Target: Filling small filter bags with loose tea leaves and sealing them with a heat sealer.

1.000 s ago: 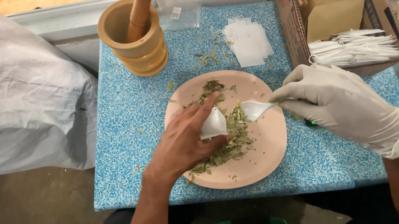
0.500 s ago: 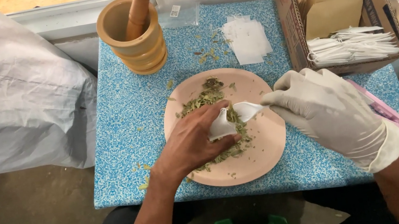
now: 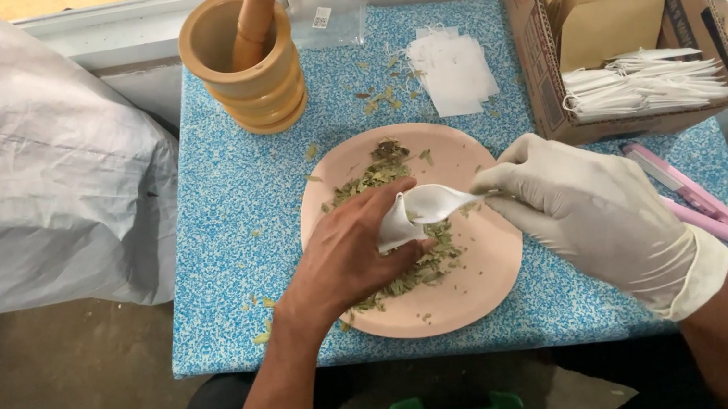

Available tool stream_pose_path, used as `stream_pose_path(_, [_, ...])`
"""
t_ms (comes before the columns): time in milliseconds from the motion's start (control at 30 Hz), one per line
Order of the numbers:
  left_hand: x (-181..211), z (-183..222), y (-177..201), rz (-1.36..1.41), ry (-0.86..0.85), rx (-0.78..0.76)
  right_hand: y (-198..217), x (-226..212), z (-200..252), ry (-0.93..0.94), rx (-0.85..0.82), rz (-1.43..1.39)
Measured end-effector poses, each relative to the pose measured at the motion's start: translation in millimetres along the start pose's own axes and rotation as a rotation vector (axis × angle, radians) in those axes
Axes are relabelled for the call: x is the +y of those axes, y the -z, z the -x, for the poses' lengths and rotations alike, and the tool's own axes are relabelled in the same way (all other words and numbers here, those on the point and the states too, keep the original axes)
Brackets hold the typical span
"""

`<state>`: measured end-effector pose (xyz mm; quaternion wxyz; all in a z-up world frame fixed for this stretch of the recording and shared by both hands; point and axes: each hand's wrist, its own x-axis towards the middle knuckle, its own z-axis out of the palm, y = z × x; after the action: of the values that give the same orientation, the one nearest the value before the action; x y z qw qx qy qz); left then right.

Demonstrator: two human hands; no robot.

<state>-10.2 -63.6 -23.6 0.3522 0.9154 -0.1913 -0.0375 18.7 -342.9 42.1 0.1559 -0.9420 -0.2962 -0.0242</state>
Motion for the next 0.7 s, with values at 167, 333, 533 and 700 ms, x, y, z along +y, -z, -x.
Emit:
stream_pose_path(167, [1, 0, 2, -0.021, 0.042, -0.016, 6, 4, -6, -0.095, -0.103, -0.104])
stream_pose_path(333, [12, -1, 22, 0.106, 0.207, -0.017, 5, 18, -7, -0.081, 0.005, -0.163])
stream_pose_path(533, [-8, -8, 0, 0.827, 0.048, 0.245, -68, 29, -5, -0.451, -0.251, -0.028])
stream_pose_path(700, [9, -10, -12, 1.154, -0.002, 0.313, -81, 2, 9, -0.132, 0.039, -0.152])
